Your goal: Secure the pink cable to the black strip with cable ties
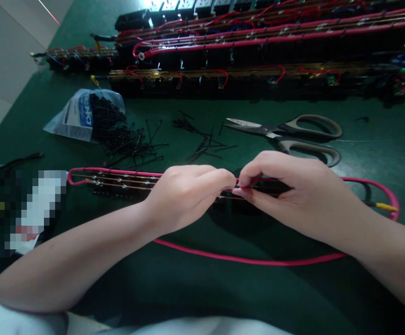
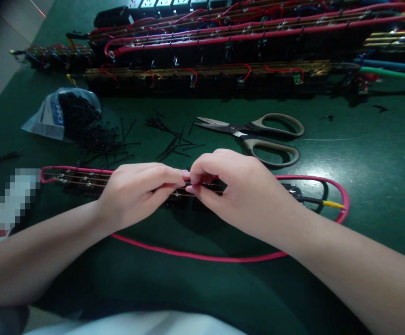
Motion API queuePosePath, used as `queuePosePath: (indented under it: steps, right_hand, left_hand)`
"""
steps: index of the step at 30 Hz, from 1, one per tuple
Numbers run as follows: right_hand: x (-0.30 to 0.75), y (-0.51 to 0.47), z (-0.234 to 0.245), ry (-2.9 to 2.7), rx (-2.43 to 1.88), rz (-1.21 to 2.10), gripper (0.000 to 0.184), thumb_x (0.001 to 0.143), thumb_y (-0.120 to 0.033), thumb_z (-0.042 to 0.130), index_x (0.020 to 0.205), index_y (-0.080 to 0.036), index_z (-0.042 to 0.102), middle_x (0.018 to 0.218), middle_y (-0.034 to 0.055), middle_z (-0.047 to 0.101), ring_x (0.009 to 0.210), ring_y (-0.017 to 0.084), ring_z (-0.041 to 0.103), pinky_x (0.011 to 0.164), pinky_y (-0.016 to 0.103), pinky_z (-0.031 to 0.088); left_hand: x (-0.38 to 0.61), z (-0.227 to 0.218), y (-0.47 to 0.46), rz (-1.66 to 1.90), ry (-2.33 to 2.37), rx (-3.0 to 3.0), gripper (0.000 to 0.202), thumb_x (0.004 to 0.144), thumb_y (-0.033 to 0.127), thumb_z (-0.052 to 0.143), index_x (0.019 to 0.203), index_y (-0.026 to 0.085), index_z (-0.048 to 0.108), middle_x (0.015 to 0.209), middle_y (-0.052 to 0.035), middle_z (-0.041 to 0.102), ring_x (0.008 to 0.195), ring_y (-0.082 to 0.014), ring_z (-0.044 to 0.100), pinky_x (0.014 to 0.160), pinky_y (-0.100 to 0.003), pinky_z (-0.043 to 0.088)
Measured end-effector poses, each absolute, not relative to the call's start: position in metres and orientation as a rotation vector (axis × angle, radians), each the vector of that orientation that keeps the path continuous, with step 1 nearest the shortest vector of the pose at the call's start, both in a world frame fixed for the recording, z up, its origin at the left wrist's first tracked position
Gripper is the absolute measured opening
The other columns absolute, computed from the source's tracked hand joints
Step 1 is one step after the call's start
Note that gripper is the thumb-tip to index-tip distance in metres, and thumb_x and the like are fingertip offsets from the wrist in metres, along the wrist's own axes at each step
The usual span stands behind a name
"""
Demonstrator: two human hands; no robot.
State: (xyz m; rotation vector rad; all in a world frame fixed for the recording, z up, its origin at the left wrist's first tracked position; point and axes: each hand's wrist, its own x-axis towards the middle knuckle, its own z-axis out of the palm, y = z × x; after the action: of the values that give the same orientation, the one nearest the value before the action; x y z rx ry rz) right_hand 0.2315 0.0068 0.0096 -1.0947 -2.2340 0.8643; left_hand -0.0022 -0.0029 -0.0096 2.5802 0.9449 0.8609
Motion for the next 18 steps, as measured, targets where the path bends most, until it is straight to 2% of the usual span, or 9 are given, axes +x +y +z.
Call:
queuePosePath:
  steps: [6,18]
  right_hand:
    - [0.2331,0.0075,0.0067,-2.229,-1.031,0.821,0.013,0.092,-0.020,0.062,0.095,-0.022,0.074,0.090,0.0048,0.079,0.078,0.020,0.073,0.064,0.032,0.056]
    - [0.2320,0.0064,0.0089,-2.235,-1.073,0.857,0.009,0.090,-0.020,0.063,0.089,-0.025,0.070,0.085,0.0041,0.077,0.074,0.021,0.070,0.061,0.033,0.055]
  left_hand:
    - [-0.0013,-0.0089,-0.0031,0.878,0.940,2.584,0.016,0.104,0.012,0.056,0.102,0.018,0.071,0.091,0.0012,0.081,0.081,-0.0107,0.078,0.076,-0.017,0.058]
    - [-0.0013,-0.0080,-0.0031,0.871,0.956,2.560,0.017,0.104,0.012,0.056,0.101,0.020,0.071,0.095,0.0029,0.082,0.083,-0.0097,0.078,0.078,-0.016,0.058]
